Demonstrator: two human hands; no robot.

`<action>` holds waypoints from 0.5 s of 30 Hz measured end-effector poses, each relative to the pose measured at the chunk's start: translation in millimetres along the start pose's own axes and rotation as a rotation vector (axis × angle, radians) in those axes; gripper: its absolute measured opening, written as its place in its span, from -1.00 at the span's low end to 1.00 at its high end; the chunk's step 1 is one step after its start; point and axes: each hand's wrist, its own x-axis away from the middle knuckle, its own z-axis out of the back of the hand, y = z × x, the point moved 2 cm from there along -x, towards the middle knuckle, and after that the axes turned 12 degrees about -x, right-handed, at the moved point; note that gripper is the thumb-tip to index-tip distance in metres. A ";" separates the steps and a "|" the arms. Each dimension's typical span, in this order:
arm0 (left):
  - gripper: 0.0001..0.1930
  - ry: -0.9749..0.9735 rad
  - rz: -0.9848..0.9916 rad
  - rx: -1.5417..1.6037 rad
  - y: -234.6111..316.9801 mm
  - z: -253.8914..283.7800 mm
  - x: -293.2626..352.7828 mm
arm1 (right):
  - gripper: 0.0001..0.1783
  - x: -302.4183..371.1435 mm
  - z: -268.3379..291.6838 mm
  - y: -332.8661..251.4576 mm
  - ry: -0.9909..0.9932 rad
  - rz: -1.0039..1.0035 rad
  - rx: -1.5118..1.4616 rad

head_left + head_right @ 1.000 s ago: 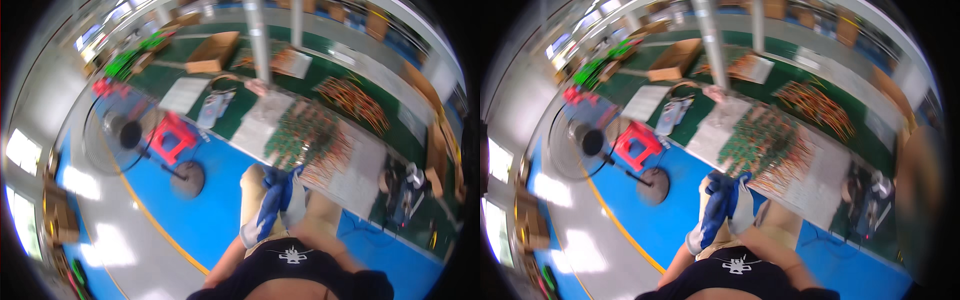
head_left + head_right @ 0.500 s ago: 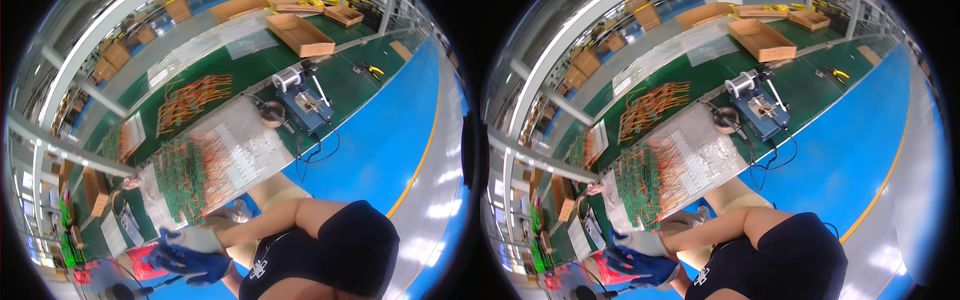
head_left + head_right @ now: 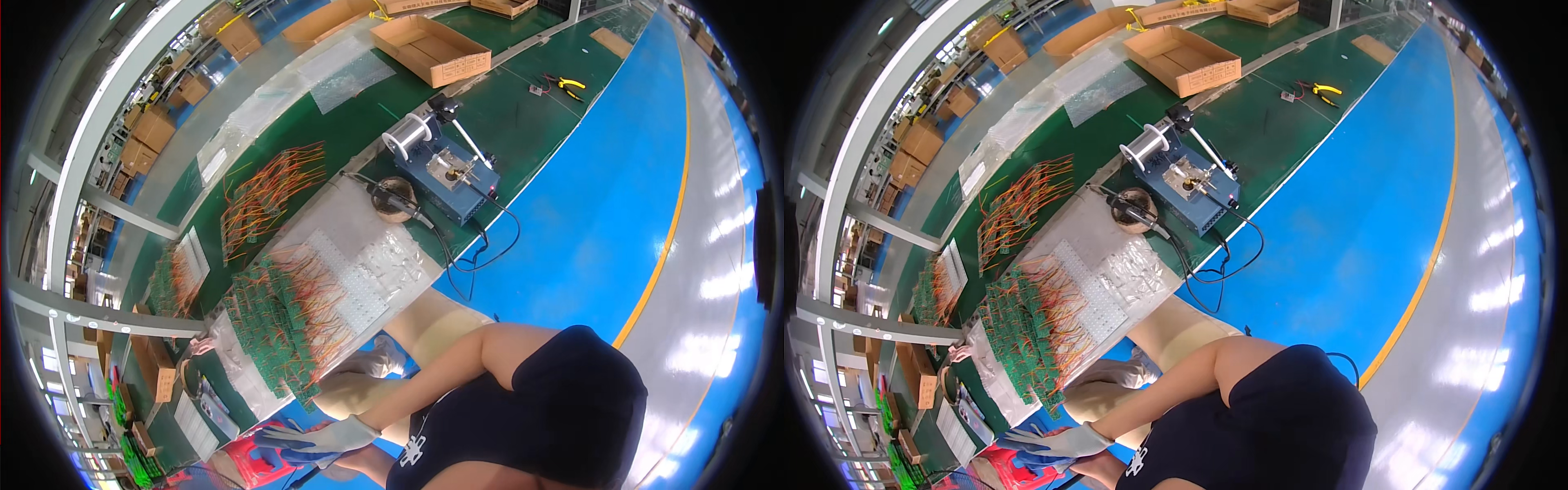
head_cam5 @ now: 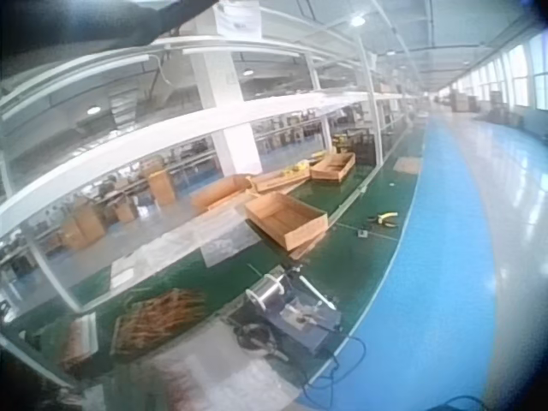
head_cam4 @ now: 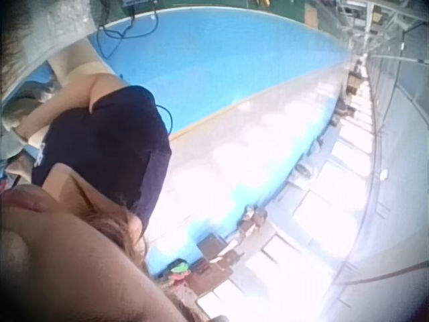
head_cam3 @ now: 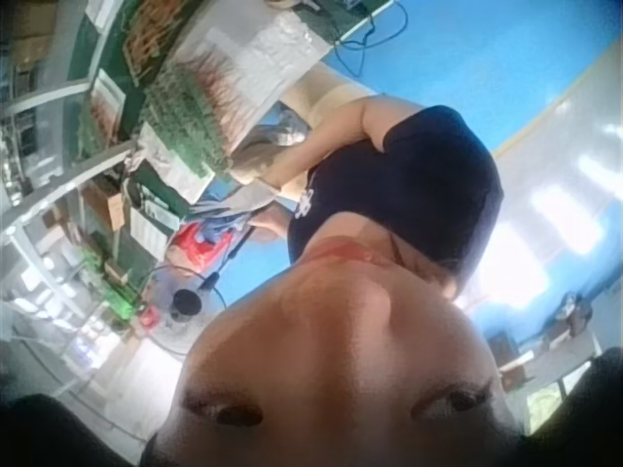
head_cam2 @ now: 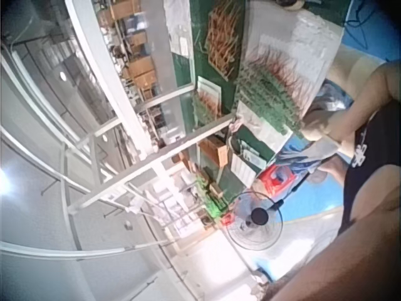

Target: Soldering wires onto LED circuit boards at a factory workstation.

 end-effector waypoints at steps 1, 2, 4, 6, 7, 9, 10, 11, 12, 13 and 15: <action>-0.44 0.002 -0.004 -0.026 -1.2 1.5 -4.2 | -0.70 -0.5 7.0 6.3 -0.038 0.009 0.048; -0.44 0.009 -0.013 -0.053 -2.2 4.6 -10.2 | -0.70 4.2 14.4 9.2 -0.082 0.015 0.094; -0.43 0.010 -0.013 -0.102 -5.0 6.3 -16.2 | -0.69 17.1 31.4 11.5 -0.149 0.032 0.192; -0.43 0.003 -0.009 -0.144 -9.8 4.7 -23.2 | -0.69 19.8 53.1 7.6 -0.207 0.054 0.296; -0.43 -0.003 -0.005 -0.161 -12.0 1.3 -26.4 | -0.69 24.7 60.4 10.4 -0.234 0.065 0.352; -0.43 0.054 -0.045 -0.232 -12.0 18.9 -58.8 | -0.62 37.9 30.8 -66.4 -0.379 -0.530 0.479; -0.42 0.071 -0.049 -0.249 -12.6 20.6 -68.6 | -0.62 51.2 34.5 -72.3 -0.388 -0.539 0.487; -0.42 0.100 -0.054 -0.270 -13.4 26.1 -78.2 | -0.57 63.0 41.9 -74.5 -0.343 -0.599 0.251; -0.42 0.148 -0.061 -0.295 -13.6 34.2 -85.4 | -0.51 76.8 53.3 -77.4 -0.302 -0.672 0.019; -0.42 0.206 -0.063 -0.310 -15.5 38.8 -88.2 | -0.47 98.1 79.0 -67.3 -0.285 -0.609 0.071; -0.42 0.374 -0.087 -0.341 -16.4 57.2 -95.9 | -0.41 135.6 105.3 -75.8 -0.170 -0.647 0.200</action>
